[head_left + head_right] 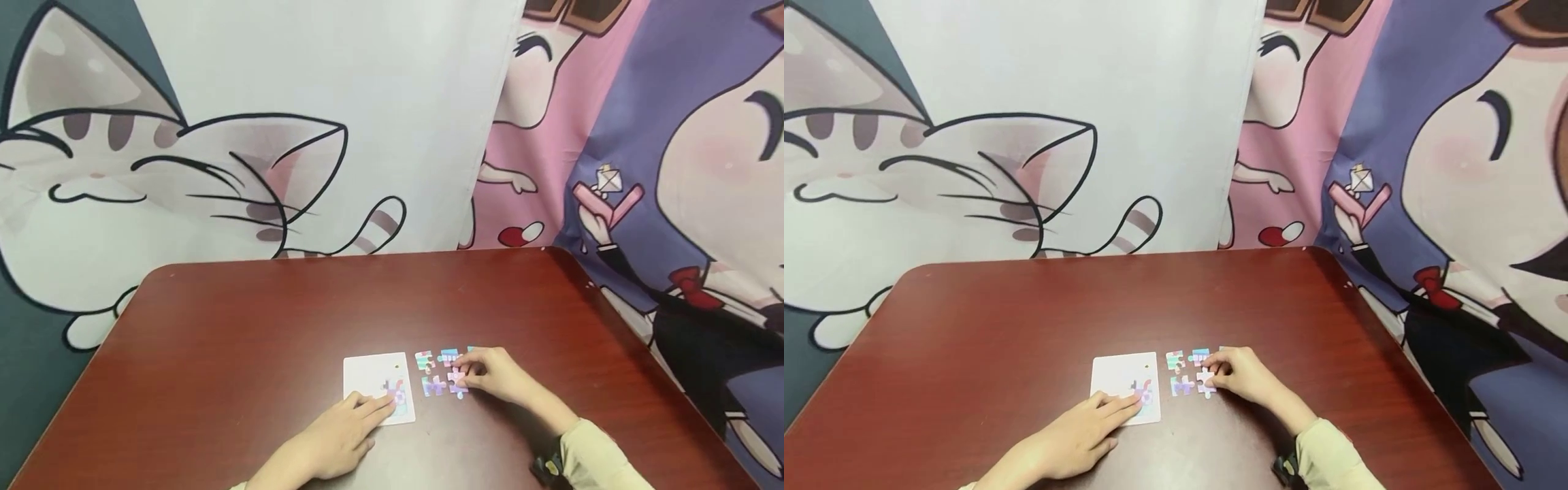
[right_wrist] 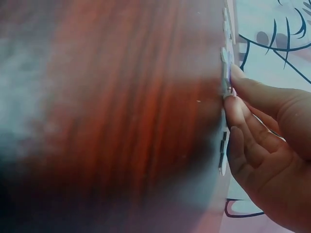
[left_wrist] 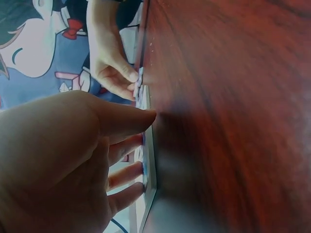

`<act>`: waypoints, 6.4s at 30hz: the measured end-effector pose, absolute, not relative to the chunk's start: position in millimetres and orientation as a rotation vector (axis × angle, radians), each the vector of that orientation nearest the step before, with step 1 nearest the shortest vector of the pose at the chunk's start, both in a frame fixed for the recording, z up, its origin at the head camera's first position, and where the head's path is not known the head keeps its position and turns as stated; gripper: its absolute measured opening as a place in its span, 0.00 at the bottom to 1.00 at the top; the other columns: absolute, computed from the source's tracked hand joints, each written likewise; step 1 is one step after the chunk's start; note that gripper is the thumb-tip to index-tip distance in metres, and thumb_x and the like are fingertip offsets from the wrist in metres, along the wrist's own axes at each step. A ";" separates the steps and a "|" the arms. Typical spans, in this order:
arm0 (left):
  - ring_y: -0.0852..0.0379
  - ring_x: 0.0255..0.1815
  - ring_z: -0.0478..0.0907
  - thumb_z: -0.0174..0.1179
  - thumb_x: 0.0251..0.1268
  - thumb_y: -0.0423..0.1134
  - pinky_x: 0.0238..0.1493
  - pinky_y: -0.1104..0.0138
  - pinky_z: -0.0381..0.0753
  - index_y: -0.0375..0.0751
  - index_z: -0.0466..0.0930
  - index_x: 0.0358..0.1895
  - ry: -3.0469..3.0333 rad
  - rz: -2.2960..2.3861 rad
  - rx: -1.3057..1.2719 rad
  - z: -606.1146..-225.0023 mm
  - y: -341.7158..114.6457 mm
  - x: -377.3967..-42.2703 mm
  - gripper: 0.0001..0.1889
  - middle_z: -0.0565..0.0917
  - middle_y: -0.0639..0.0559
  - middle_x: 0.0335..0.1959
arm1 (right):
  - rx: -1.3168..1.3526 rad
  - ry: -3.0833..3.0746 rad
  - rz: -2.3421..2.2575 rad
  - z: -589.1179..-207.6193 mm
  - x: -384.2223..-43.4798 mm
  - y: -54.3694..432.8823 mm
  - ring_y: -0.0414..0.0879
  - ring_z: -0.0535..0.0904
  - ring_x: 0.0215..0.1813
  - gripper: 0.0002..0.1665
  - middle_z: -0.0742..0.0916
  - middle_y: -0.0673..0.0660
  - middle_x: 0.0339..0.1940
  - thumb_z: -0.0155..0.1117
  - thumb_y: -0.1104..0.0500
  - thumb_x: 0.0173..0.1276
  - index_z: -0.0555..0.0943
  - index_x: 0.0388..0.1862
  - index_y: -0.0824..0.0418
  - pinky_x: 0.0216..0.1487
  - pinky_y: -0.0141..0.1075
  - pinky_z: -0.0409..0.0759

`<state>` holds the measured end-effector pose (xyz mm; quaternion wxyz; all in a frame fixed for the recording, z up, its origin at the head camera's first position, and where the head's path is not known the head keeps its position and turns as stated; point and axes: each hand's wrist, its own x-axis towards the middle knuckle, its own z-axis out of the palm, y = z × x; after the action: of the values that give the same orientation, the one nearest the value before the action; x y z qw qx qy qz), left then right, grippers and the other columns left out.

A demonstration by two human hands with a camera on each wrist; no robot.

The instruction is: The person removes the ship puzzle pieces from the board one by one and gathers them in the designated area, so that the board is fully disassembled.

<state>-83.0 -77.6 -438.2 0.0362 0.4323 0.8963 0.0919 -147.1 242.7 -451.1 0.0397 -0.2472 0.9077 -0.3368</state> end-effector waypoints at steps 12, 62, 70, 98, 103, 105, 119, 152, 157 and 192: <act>0.59 0.55 0.66 0.55 0.64 0.41 0.55 0.64 0.73 0.46 0.62 0.69 2.763 0.319 1.354 -443.5 -84.9 -79.2 0.29 0.67 0.57 0.67 | -0.804 2.808 -1.040 -457.4 -142.3 236.1 0.34 0.77 0.28 0.15 0.81 0.47 0.26 0.75 0.62 0.49 0.84 0.37 0.62 0.27 0.27 0.77; 0.58 0.64 0.62 0.48 0.69 0.52 0.61 0.59 0.71 0.49 0.58 0.71 2.679 0.266 1.237 -431.4 -78.4 -78.6 0.30 0.61 0.57 0.71 | -1.038 2.685 -0.995 -428.1 -163.0 163.8 0.42 0.80 0.35 0.13 0.86 0.51 0.32 0.72 0.59 0.54 0.84 0.39 0.61 0.34 0.34 0.81; 0.57 0.64 0.61 0.47 0.69 0.55 0.61 0.57 0.70 0.48 0.58 0.71 2.664 0.281 1.223 -431.4 -81.0 -78.3 0.31 0.60 0.56 0.72 | -1.079 2.648 -0.871 -425.9 -168.3 139.3 0.40 0.79 0.33 0.13 0.84 0.50 0.30 0.73 0.58 0.52 0.84 0.36 0.61 0.34 0.28 0.78; 0.53 0.69 0.62 0.49 0.67 0.54 0.64 0.61 0.68 0.42 0.64 0.68 2.721 0.096 1.224 -423.6 -81.4 -59.3 0.30 0.63 0.51 0.70 | -0.827 2.527 -0.449 -407.4 -174.8 101.7 0.36 0.74 0.26 0.15 0.83 0.47 0.22 0.80 0.64 0.35 0.81 0.21 0.57 0.30 0.25 0.76; 0.53 0.65 0.67 0.49 0.67 0.53 0.62 0.62 0.70 0.38 0.70 0.64 2.778 0.064 1.309 -425.3 -80.1 -56.1 0.28 0.69 0.47 0.67 | -0.816 2.556 -0.435 -410.0 -175.5 105.7 0.35 0.74 0.27 0.16 0.82 0.46 0.22 0.80 0.62 0.36 0.80 0.22 0.55 0.31 0.26 0.75; 0.54 0.63 0.69 0.50 0.67 0.53 0.61 0.62 0.71 0.36 0.71 0.62 2.798 0.078 1.335 -427.2 -79.6 -55.7 0.28 0.70 0.46 0.65 | -0.819 2.569 -0.431 -410.7 -175.2 108.1 0.35 0.74 0.27 0.16 0.81 0.45 0.22 0.80 0.61 0.36 0.79 0.22 0.54 0.31 0.27 0.75; 0.54 0.56 0.71 0.54 0.63 0.54 0.58 0.63 0.72 0.35 0.73 0.60 2.890 0.059 1.422 -435.3 -84.2 -51.3 0.29 0.73 0.46 0.62 | -1.067 2.557 -0.805 -431.0 -165.3 131.2 0.32 0.71 0.25 0.15 0.80 0.47 0.22 0.75 0.61 0.45 0.80 0.33 0.59 0.29 0.22 0.75; 0.56 0.59 0.69 0.48 0.69 0.51 0.59 0.62 0.72 0.38 0.68 0.65 2.733 0.177 1.398 -427.5 -90.8 -57.9 0.27 0.69 0.48 0.66 | -1.152 2.580 -1.095 -423.7 -147.4 162.8 0.36 0.81 0.33 0.11 0.87 0.50 0.30 0.65 0.67 0.59 0.81 0.42 0.58 0.36 0.27 0.81; 0.51 0.60 0.69 0.48 0.70 0.50 0.60 0.60 0.72 0.37 0.70 0.64 2.751 0.157 1.418 -428.3 -87.8 -57.5 0.26 0.70 0.47 0.66 | -1.150 2.597 -1.116 -422.6 -143.1 173.9 0.36 0.81 0.33 0.11 0.87 0.50 0.32 0.67 0.66 0.58 0.82 0.41 0.57 0.35 0.27 0.81; 0.51 0.60 0.67 0.49 0.70 0.48 0.58 0.60 0.73 0.38 0.67 0.65 2.709 0.276 1.345 -428.7 -92.7 -59.1 0.26 0.68 0.50 0.67 | -1.111 2.853 -1.071 -428.7 -124.9 252.3 0.32 0.75 0.31 0.13 0.83 0.43 0.29 0.67 0.70 0.55 0.82 0.37 0.55 0.30 0.30 0.77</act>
<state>-59.1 -92.7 -428.7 0.0520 0.4424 0.8907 0.0908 -124.9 252.3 -428.7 -0.0511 -0.3419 0.8785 -0.3298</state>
